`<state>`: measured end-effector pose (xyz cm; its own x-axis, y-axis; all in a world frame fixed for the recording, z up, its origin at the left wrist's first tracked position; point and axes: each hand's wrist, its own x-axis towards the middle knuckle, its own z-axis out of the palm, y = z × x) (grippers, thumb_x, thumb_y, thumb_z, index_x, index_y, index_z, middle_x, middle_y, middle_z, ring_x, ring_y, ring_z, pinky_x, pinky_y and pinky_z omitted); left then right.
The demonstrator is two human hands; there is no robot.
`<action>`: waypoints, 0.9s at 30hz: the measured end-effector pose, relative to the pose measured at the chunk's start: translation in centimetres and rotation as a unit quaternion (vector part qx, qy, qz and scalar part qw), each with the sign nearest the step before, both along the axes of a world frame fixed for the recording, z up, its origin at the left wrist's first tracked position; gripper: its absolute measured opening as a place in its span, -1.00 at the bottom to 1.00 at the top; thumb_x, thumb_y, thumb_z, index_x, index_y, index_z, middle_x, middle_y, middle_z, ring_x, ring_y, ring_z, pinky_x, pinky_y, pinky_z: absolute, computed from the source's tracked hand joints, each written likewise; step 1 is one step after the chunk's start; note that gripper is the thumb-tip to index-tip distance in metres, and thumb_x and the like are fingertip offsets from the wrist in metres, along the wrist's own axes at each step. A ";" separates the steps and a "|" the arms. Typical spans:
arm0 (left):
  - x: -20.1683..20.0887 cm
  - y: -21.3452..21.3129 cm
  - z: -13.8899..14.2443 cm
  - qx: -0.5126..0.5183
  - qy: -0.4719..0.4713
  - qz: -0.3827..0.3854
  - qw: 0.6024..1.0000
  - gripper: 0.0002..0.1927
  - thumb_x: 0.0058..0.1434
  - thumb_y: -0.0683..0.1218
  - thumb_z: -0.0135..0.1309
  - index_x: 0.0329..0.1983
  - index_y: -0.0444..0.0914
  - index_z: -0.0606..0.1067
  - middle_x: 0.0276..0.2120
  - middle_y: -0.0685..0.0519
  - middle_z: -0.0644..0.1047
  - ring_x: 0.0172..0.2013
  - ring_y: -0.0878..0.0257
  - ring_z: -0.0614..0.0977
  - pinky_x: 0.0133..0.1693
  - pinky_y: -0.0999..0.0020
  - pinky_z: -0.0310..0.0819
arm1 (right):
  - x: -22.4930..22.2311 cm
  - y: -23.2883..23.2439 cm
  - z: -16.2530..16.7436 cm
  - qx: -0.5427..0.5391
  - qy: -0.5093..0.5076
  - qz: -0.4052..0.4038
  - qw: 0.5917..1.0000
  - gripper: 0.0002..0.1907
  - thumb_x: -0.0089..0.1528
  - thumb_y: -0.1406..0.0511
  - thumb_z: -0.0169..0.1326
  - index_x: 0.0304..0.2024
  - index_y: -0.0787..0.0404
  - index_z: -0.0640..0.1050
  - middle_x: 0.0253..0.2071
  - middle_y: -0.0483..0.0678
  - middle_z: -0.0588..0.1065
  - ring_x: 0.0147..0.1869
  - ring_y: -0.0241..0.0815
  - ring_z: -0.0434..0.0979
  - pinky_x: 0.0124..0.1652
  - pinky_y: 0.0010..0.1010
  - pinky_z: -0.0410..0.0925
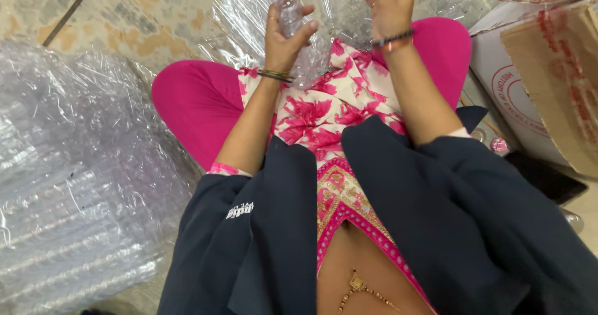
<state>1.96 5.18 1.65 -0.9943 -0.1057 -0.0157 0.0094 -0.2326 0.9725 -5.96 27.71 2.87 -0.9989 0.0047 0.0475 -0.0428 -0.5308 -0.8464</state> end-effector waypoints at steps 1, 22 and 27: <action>0.1 1.0 0.7 0.017 0.018 -0.011 1.000 -0.33 0.18 -0.11 0.40 0.24 -0.25 0.26 -0.01 0.02 0.61 -0.22 0.33 0.67 -0.32 0.43 0.65 | 2.2 -0.1 0.9 -0.027 0.003 -0.009 1.000 -0.63 0.36 0.53 0.25 0.12 0.34 0.39 0.03 0.04 0.48 -0.05 -0.22 0.54 -0.11 -0.42 0.46; 7.8 3.3 11.2 -0.059 0.155 -0.064 0.984 -0.46 0.33 -0.23 0.41 0.25 -0.27 0.35 -0.07 0.05 0.60 -0.08 0.26 0.65 -0.04 0.36 0.61 | 14.4 5.0 8.3 -0.111 -0.062 0.204 0.971 -0.56 0.39 0.19 0.23 0.12 0.28 0.34 -0.12 0.05 0.57 -0.17 -0.10 0.63 -0.23 -0.39 0.47; 9.8 1.7 12.3 -0.258 0.187 -0.106 0.942 -0.32 0.24 -0.14 0.43 0.33 -0.24 0.34 0.09 -0.06 0.53 0.06 0.18 0.65 0.10 0.29 0.62 | 12.6 8.9 10.9 0.111 0.120 0.146 0.976 -0.75 0.47 0.27 0.29 -0.01 0.27 0.50 -0.19 -0.01 0.55 -0.18 -0.20 0.57 -0.19 -0.43 0.38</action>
